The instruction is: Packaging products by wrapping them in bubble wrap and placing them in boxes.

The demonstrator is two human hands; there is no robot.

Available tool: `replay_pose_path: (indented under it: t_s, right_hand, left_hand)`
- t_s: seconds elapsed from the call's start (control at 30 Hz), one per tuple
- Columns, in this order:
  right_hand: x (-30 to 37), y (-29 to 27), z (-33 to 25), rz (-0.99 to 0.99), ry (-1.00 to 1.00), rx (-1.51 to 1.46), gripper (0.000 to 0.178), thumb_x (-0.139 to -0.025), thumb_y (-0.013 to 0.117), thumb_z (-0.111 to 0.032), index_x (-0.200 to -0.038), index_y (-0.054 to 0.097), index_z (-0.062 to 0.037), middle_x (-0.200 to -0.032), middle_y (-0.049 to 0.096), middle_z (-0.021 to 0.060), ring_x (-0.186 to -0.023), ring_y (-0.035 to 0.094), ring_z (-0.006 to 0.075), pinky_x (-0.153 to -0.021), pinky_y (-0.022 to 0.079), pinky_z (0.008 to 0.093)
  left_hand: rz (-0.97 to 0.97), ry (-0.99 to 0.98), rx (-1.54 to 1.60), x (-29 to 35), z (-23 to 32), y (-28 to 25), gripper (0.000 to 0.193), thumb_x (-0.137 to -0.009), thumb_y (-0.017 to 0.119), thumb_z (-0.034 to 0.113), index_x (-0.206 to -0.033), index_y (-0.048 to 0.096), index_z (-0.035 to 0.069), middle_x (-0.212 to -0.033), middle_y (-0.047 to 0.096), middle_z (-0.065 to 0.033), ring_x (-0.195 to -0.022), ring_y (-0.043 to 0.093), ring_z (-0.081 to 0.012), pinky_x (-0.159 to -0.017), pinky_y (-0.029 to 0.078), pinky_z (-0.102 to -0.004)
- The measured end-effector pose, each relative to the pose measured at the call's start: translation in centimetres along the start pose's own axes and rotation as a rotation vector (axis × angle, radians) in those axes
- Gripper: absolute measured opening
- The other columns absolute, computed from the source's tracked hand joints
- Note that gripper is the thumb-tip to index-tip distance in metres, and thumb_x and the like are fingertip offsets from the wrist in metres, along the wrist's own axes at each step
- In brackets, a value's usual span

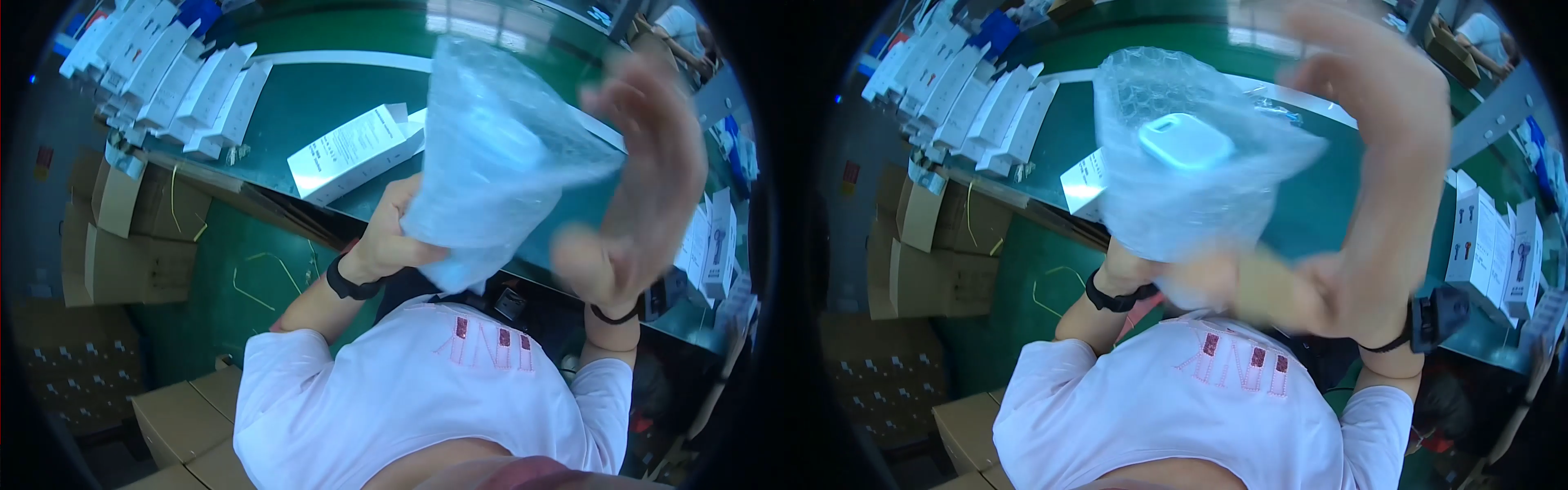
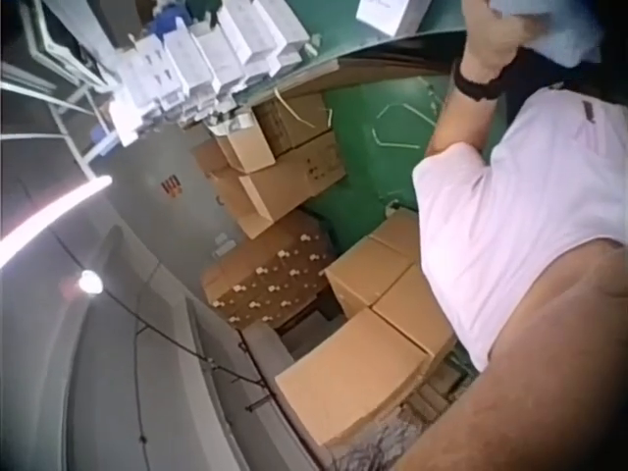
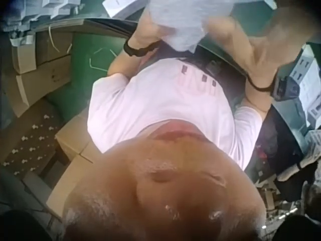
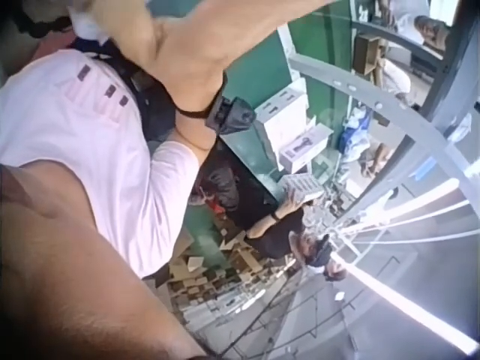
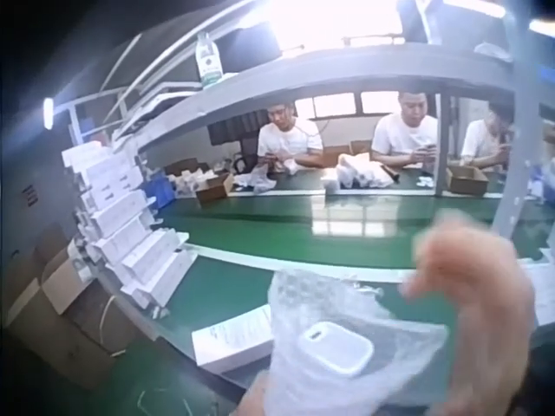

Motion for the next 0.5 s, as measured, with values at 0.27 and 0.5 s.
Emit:
replay_pose_path:
  t_s: [0.27, 0.5]
  right_hand:
    - [4.5, 3.1, 7.6, 0.04, 0.935, -0.615, 0.031, -0.091, 0.064, -0.015, -0.117, 0.064, 0.0011, -0.111, 0.065, 0.0081, -0.097, 0.061, 0.0107, -0.087, 0.047, 0.0241]
    - [-0.6, 4.1, 15.0, 0.02, 0.864, -1.173, 0.033, -0.096, 0.056, -0.01, -0.127, 0.057, 0.0012, -0.108, 0.068, 0.0077, -0.094, 0.067, 0.0184, -0.083, 0.054, 0.03]
  left_hand:
    - [-0.03, 0.139, -1.265, -0.8, 6.8, 0.8, 0.062, -0.078, 0.079, 0.025, -0.131, 0.055, 0.003, -0.127, 0.059, -0.0156, -0.109, 0.06, -0.0276, -0.095, 0.046, -0.0366]
    - [0.096, -0.475, -1.748, -8.1, 7.2, -12.6, 0.045, -0.086, 0.063, 0.039, -0.092, 0.071, -0.005, -0.078, 0.068, -0.0218, -0.069, 0.066, -0.0326, -0.067, 0.054, -0.0373]
Point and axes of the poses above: each hand's wrist, its own x-axis away from the middle knuckle, its own y-axis out of the palm, z = x × y, the point moved 6 cm from there along -x, towards the middle knuckle
